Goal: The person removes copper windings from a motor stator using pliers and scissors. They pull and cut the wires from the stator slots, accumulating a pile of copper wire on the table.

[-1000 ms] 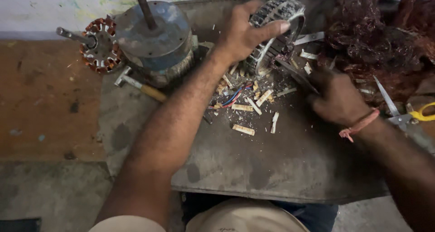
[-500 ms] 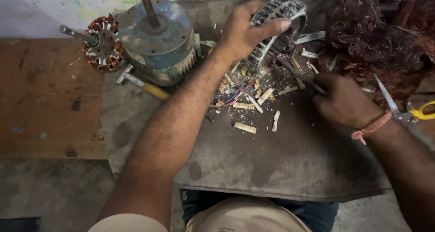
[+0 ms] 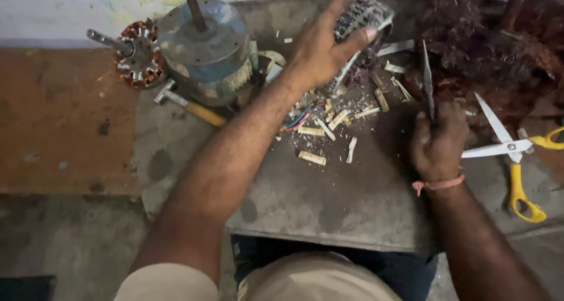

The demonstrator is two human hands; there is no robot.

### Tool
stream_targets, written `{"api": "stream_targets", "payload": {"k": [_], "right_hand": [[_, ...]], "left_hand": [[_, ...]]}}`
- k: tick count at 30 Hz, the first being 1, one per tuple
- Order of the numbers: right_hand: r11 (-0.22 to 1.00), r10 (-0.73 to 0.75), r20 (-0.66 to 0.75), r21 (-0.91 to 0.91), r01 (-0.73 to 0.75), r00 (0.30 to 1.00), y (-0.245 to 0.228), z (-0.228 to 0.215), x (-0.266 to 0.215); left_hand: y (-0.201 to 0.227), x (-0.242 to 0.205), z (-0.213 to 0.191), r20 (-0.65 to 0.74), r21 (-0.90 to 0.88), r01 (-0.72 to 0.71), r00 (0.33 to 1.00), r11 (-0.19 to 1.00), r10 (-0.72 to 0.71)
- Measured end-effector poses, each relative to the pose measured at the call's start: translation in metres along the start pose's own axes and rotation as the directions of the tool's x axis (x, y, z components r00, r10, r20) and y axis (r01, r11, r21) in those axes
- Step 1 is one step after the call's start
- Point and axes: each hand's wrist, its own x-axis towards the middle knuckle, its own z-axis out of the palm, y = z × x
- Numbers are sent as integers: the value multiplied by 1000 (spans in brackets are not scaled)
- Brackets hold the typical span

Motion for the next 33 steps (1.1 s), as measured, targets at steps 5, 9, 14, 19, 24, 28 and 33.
{"api": "stream_targets", "payload": {"k": [5,9,14,19,24,28,33], "right_hand": [[993,-116,-25,-7,116,993,7,3,6],[1000,-27,8,17,27,1000,3,1,7],[998,-51,9,29,51,999,4,1,8],[998,-67,44,1,67,997,5,3,7],[997,-65,28,43,64,998,4,2,9],[999,-3,57,41,1,998,1,-2,8],[994,34,59,102,-40,998,-3,-4,11]], "left_hand": [[22,-7,15,-148,-125,54,986,991,-73],[56,-27,34,-274,-138,107,951,985,-141],[69,-37,35,-95,37,262,962,964,-258],[40,-6,-15,-54,353,181,983,918,-173],[45,4,-38,58,688,-48,998,724,11],[64,-14,-42,63,739,-236,957,631,284],[56,-5,-66,188,390,-270,959,881,211]]}}
